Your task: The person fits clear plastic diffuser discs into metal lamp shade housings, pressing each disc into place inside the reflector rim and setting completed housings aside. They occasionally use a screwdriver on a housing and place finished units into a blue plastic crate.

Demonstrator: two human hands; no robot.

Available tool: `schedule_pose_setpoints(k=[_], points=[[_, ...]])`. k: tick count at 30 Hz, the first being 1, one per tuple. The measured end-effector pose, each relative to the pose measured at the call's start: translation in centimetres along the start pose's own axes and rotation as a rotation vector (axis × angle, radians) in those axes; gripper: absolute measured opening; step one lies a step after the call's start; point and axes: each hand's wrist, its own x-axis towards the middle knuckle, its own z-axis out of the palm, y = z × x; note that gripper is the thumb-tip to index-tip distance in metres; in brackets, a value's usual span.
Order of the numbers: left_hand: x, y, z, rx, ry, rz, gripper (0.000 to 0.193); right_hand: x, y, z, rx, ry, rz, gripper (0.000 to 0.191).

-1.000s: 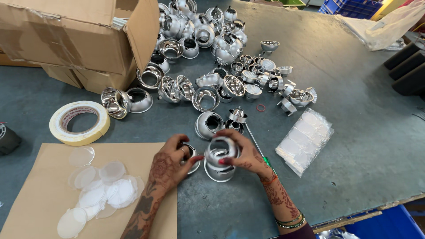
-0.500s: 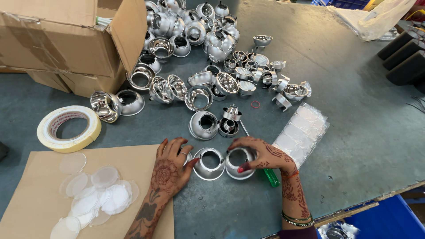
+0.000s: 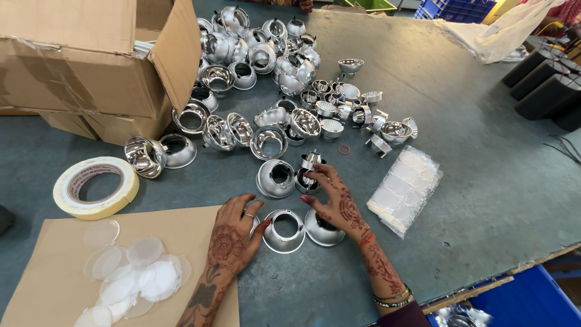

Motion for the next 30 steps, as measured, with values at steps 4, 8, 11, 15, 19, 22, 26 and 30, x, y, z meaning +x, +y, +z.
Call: schedule_pose_setpoints(k=[4, 8, 11, 15, 19, 22, 26, 30], points=[[0.3, -0.5, 0.3, 0.053, -0.043, -0.015, 0.041, 1.8, -1.6, 0.7, -0.1, -0.045, 0.009, 0.064], [0.5, -1.1, 0.2, 0.062, -0.057, -0.056, 0.047, 4.2, -2.3, 2.5, -0.338, -0.169, -0.138, 0.067], [0.8, -1.3, 0.0, -0.105, -0.036, -0.139, 0.072, 5.1, -2.9, 3.9, -0.43, -0.272, -0.066, 0.059], [1.3, -1.5, -0.7, -0.184, -0.271, -0.301, 0.081, 5.1, -4.0, 2.6, -0.427, -0.412, 0.024, 0.045], [1.8, -1.4, -0.7, -0.274, -0.35, -0.308, 0.078, 5.5, -5.3, -1.1, -0.457, -0.408, 0.022, 0.049], [2.0, -1.4, -0.2, -0.382, -0.392, -0.395, 0.079, 6.8, -6.3, -1.7, -0.364, -0.237, 0.052, 0.028], [2.0, -2.1, 0.5, -0.394, -0.376, -0.366, 0.074, 9.2, -6.9, 2.3, -0.208, -0.199, -0.225, 0.016], [1.9, -3.0, 0.9, -0.403, -0.373, -0.331, 0.069, 10.6, -6.6, 6.7, -0.222, -0.403, -0.304, 0.02]])
